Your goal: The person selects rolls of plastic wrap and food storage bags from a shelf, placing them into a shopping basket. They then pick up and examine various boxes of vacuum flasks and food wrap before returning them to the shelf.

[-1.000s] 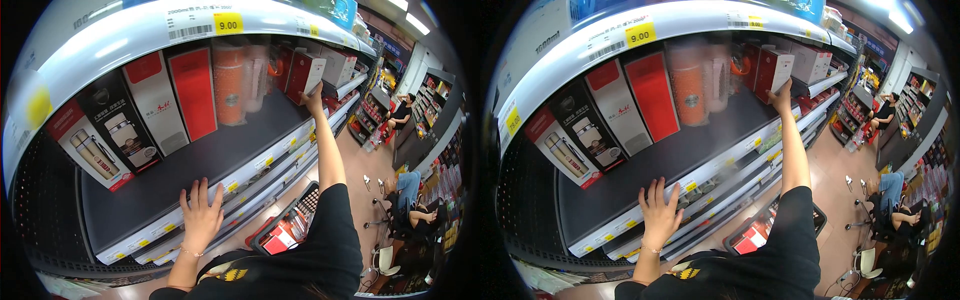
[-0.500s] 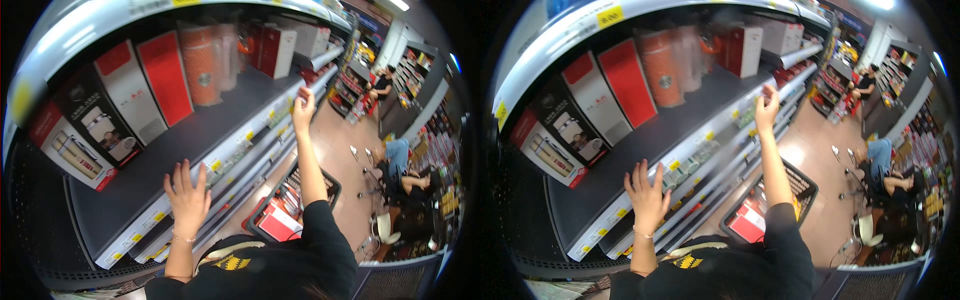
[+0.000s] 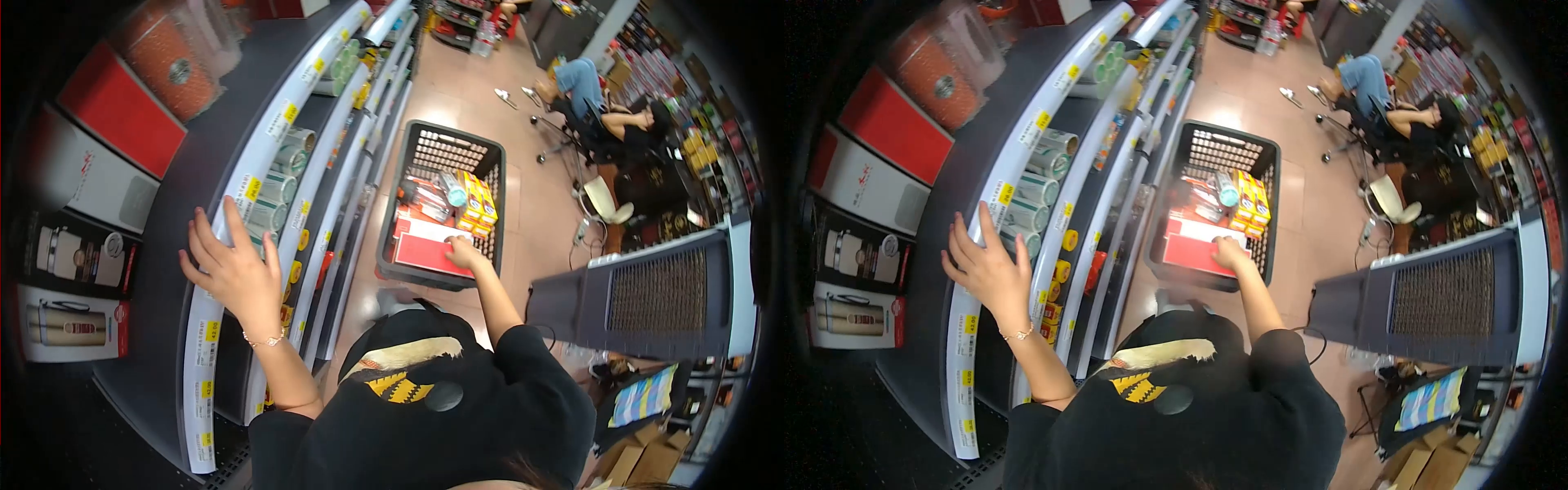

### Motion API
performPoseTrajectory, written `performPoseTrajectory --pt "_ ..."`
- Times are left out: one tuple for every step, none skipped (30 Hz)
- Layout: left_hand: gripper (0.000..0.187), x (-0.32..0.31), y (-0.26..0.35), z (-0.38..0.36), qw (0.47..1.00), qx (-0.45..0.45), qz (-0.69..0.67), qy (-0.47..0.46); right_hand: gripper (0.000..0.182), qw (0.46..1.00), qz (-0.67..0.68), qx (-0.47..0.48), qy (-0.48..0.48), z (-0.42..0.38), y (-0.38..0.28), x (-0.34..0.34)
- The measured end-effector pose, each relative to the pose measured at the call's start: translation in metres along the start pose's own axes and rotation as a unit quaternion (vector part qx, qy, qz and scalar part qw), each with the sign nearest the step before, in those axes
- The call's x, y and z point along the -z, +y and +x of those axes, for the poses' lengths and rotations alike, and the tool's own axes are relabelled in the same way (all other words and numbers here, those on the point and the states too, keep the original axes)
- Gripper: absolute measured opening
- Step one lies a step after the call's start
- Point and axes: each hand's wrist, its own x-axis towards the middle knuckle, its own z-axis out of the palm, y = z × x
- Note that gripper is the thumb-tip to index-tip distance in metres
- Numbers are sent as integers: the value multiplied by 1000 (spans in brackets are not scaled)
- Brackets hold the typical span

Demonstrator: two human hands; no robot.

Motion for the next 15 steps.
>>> performPoseTrajectory --pt "60 0 0 0 1000 -3 3 4 47 999 14 -32 10 -9 13 -20" --pt "60 -1 0 -1 1000 -6 7 8 49 997 28 -63 20 -16 25 -39" --pt "59 -3 -1 -1 1000 -8 10 19 54 998 20 -49 41 -32 26 -42" --pt "59 -4 0 -1 1000 -9 10 22 58 998 19 -46 42 -48 21 -38" --pt "59 -3 0 -2 1000 -9 12 26 60 997 15 -51 57 -55 24 -43" --pt "59 -3 0 -2 999 -9 16 28 62 996 12 -55 72 -60 27 -48" --pt "58 -3 0 -2 999 -11 18 32 64 994 21 -58 87 -63 30 -52" --pt "58 -4 0 -2 999 -12 20 35 65 993 31 -59 101 -66 34 -56" --pt "59 -4 0 -2 999 -13 23 37 66 991 39 -60 115 -68 36 -59" --pt "59 -4 1 -3 999 -13 26 40 67 990 28 -61 127 -70 38 -60" --pt "59 -4 1 -3 999 -16 27 42 68 988 17 -60 139 -70 39 -61" --pt "59 -4 1 -3 998 -19 29 45 69 987 5 -57 151 -69 37 -60" --pt "59 -4 1 -3 998 -21 32 48 69 984 -8 -46 169 -68 36 -59" --pt "59 -4 1 -4 998 -21 36 52 68 985 -19 -24 171 -66 35 -58" --pt "58 -5 1 -3 997 -20 40 56 68 984 -31 -2 174 -63 32 -54"
